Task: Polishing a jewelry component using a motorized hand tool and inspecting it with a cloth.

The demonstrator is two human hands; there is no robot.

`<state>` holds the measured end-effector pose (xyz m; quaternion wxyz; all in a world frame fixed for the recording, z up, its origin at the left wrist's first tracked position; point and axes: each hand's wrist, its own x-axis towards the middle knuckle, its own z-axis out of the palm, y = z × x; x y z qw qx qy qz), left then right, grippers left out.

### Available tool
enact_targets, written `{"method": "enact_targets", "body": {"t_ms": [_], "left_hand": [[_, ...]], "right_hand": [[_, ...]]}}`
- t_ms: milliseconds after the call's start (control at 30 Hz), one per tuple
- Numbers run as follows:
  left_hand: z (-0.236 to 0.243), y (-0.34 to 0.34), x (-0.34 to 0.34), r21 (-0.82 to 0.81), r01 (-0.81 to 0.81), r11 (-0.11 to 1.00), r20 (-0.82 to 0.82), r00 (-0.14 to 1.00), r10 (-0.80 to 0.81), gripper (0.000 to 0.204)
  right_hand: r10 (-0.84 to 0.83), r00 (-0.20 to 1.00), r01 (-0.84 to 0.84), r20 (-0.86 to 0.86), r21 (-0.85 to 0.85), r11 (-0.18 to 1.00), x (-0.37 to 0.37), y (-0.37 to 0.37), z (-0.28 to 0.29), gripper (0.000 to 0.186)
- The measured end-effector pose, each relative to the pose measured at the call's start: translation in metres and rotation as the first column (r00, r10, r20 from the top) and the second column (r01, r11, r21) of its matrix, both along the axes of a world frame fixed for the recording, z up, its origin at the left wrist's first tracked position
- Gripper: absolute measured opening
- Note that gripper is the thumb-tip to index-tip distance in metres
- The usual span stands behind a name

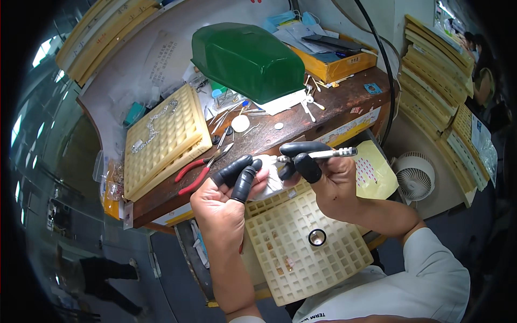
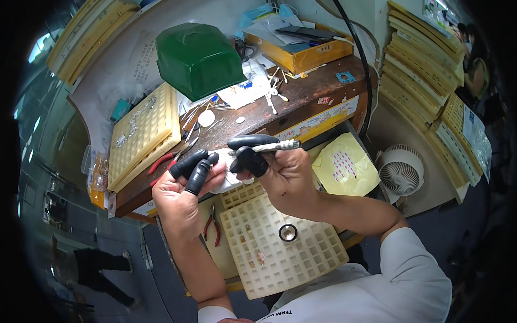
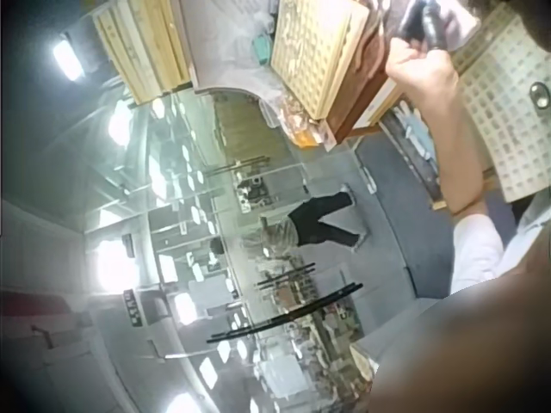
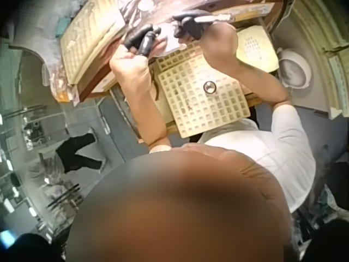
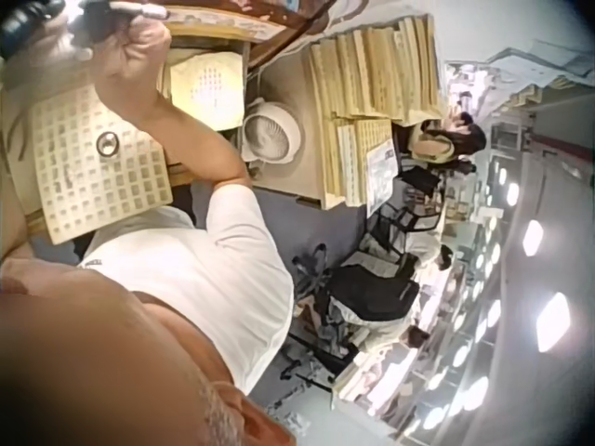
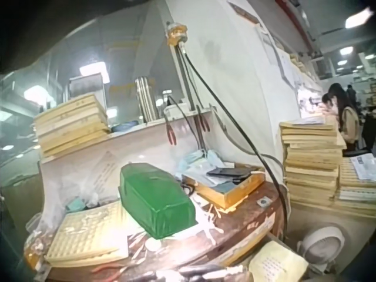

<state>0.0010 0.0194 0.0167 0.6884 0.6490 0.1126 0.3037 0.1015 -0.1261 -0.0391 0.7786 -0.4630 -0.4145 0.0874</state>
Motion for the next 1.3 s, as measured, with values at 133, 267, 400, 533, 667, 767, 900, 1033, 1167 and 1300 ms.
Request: {"method": "enact_targets", "body": {"t_ms": [133,267,400,533,667,767,900,1033,1167,1300], "left_hand": [[0.003,0.001,0.0,-0.078,0.034,0.996,-0.001,0.999,-0.034,0.022],[0.0,0.003,0.0,-0.083,0.042,0.996,-0.002,0.999,-0.042,0.022],[-0.001,0.003,0.001,-0.088,0.034,0.996,-0.004,0.999,-0.034,0.022],[-0.003,0.003,0.002,-0.051,0.034,0.998,0.018,0.999,-0.033,0.024],[-0.003,0.001,0.003,-0.029,0.009,1.0,0.001,1.0,-0.009,0.024],[-0.003,-0.001,0.003,-0.005,0.007,1.0,0.006,1.0,-0.007,0.023],[-0.005,0.0,0.003,-0.005,-0.003,1.0,0.022,1.0,0.003,0.022],[-0.005,0.0,0.003,0.001,0.006,1.0,0.04,0.999,-0.006,0.021],[-0.004,-0.001,0.004,-0.004,-0.007,1.0,0.042,0.999,0.008,0.021],[-0.005,0.0,0.005,-0.028,-0.01,1.0,0.053,0.999,0.011,0.021]], "right_hand": [[0.027,0.999,-0.024,-0.046,0.073,0.997,0.0,0.005,-0.005,0.027],[0.038,0.996,-0.035,-0.085,0.031,0.999,-0.004,0.004,0.001,0.027],[0.059,0.995,-0.052,-0.081,0.083,0.995,-0.002,0.005,-0.006,0.025],[-0.004,0.998,0.008,-0.058,0.073,0.997,-0.004,0.006,-0.007,0.022],[-0.114,0.99,0.112,0.077,0.031,0.993,-0.003,0.008,-0.01,0.02],[-0.127,0.99,0.126,0.064,0.014,0.992,-0.004,0.007,-0.008,0.02],[-0.093,0.994,0.09,0.064,0.045,0.995,-0.001,0.009,-0.013,0.021],[-0.043,0.999,0.041,0.014,0.116,0.992,-0.002,0.011,-0.016,0.021],[-0.041,0.999,0.037,0.033,0.105,0.994,-0.002,0.01,-0.015,0.022],[-0.038,0.999,0.036,0.039,0.071,0.997,-0.001,0.01,-0.015,0.022]]}}
